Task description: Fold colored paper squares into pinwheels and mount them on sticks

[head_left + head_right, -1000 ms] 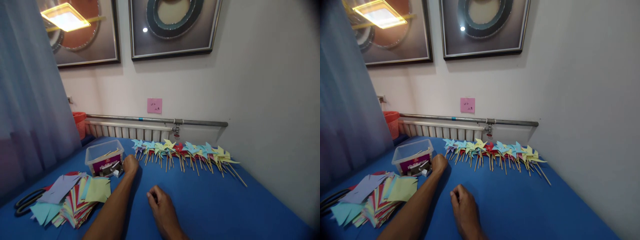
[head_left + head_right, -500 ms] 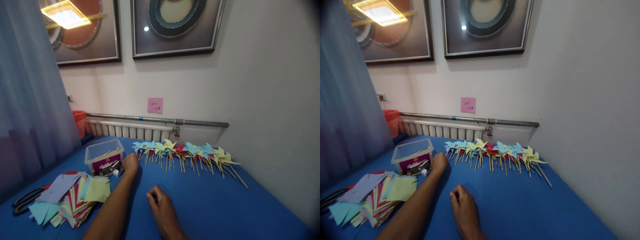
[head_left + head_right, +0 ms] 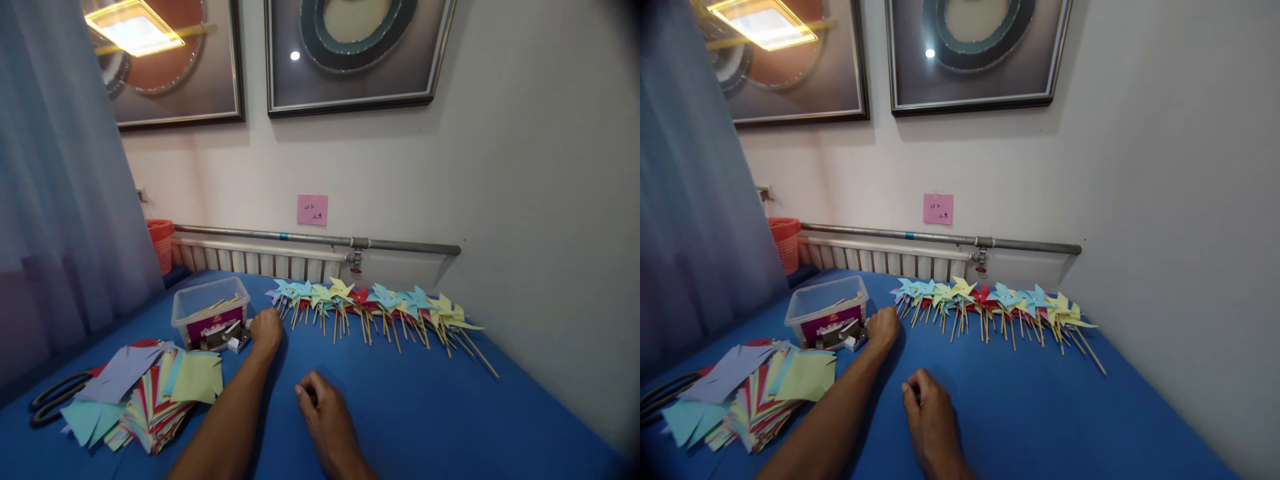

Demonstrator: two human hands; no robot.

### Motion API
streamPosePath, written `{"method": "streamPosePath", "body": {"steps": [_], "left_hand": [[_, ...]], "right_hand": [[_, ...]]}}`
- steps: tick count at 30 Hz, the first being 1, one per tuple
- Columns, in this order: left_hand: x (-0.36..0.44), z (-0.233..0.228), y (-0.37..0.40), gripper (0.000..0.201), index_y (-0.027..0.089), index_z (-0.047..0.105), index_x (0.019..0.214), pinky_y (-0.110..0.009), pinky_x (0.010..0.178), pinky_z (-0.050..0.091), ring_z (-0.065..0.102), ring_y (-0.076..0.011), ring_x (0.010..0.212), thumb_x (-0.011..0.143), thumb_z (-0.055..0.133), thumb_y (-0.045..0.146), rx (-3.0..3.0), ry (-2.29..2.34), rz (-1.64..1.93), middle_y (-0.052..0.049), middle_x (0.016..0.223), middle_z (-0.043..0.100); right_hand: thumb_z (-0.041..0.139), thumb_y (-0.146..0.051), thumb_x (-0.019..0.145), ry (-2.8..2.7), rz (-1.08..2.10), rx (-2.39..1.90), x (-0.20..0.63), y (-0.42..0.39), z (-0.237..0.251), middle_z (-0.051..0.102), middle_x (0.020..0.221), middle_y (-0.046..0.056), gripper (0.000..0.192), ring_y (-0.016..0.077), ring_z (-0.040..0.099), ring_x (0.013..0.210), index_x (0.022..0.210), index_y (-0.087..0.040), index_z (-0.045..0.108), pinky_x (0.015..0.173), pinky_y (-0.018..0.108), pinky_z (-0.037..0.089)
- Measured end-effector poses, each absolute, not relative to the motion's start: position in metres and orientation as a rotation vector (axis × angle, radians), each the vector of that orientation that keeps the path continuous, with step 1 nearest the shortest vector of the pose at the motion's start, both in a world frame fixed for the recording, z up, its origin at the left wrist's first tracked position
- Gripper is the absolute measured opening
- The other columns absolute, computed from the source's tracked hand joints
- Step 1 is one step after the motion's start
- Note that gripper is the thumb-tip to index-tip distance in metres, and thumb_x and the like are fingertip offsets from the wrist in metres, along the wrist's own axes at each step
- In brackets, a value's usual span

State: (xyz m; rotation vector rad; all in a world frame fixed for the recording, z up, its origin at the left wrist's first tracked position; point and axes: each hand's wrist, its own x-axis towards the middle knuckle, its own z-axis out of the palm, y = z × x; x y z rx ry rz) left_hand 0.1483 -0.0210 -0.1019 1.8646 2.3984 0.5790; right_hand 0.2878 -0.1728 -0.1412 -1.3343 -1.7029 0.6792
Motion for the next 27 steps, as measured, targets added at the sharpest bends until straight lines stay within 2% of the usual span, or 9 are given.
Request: {"method": "streamPosePath", "body": {"steps": [8, 13, 16, 19, 21, 24, 27], "left_hand": [[0.154, -0.088, -0.041, 0.033, 0.010, 0.076, 0.105, -0.035, 0.083, 0.053, 0.073, -0.0299, 0.096, 0.090, 0.046, 0.008, 2.063, 2.353, 0.554, -0.023, 0.103, 0.074], [0.148, -0.082, -0.101, 0.025, 0.016, 0.077, 0.095, -0.033, 0.080, 0.050, 0.071, -0.0275, 0.094, 0.089, 0.053, 0.022, 2.398, 1.930, 0.319, -0.017, 0.098, 0.075], [0.130, -0.096, -0.151, 0.024, 0.020, 0.075, 0.092, -0.030, 0.076, 0.047, 0.069, -0.0232, 0.086, 0.091, 0.053, 0.030, 2.471, 1.776, 0.393, -0.012, 0.095, 0.074], [0.098, -0.116, -0.192, 0.029, 0.022, 0.073, 0.087, -0.031, 0.074, 0.046, 0.066, -0.0216, 0.081, 0.095, 0.045, 0.024, 2.530, 1.890, 0.582, -0.011, 0.090, 0.070], [0.070, -0.126, -0.210, 0.033, 0.022, 0.072, 0.083, -0.033, 0.078, 0.046, 0.065, -0.0228, 0.084, 0.096, 0.041, 0.020, 2.542, 2.082, 0.790, -0.011, 0.090, 0.070], [0.027, -0.129, -0.221, 0.028, 0.022, 0.073, 0.093, -0.037, 0.086, 0.047, 0.064, -0.0249, 0.093, 0.096, 0.045, 0.023, 2.418, 2.359, 1.068, -0.012, 0.103, 0.072], [-0.002, -0.124, -0.219, 0.026, 0.022, 0.071, 0.110, -0.044, 0.095, 0.044, 0.059, -0.0315, 0.115, 0.090, 0.054, 0.024, 2.467, 2.443, 0.945, -0.013, 0.123, 0.069]], "right_hand": [[0.047, -0.039, 0.095, -1.667, 0.674, -1.313, 0.290, -0.172, -0.140, 0.058, 0.067, -0.002, 0.026, 0.0154, 0.052, 0.062, 0.075, -0.023, 0.052, 0.061, 0.026, 0.035], [0.043, -0.045, 0.097, -1.633, 0.653, -1.262, 0.293, -0.172, -0.139, 0.055, 0.065, -0.003, 0.033, 0.0155, 0.050, 0.061, 0.073, -0.024, 0.050, 0.061, 0.027, 0.034], [0.044, -0.049, 0.096, -1.633, 0.637, -1.249, 0.292, -0.172, -0.140, 0.053, 0.062, -0.004, 0.037, 0.0153, 0.048, 0.059, 0.070, -0.024, 0.049, 0.059, 0.027, 0.034], [0.046, -0.051, 0.096, -1.633, 0.627, -1.249, 0.292, -0.173, -0.141, 0.050, 0.060, -0.005, 0.038, 0.0150, 0.046, 0.057, 0.069, -0.024, 0.048, 0.057, 0.027, 0.033], [0.046, -0.051, 0.095, -1.627, 0.625, -1.255, 0.292, -0.173, -0.141, 0.048, 0.058, -0.005, 0.038, 0.0148, 0.044, 0.056, 0.068, -0.025, 0.047, 0.056, 0.027, 0.032], [0.046, -0.052, 0.094, -1.616, 0.630, -1.262, 0.291, -0.173, -0.140, 0.046, 0.057, -0.006, 0.038, 0.0146, 0.043, 0.054, 0.068, -0.025, 0.046, 0.054, 0.027, 0.032], [0.047, -0.052, 0.093, -1.615, 0.652, -1.264, 0.291, -0.173, -0.138, 0.043, 0.056, -0.006, 0.038, 0.0146, 0.041, 0.053, 0.067, -0.025, 0.046, 0.054, 0.027, 0.032]]}}
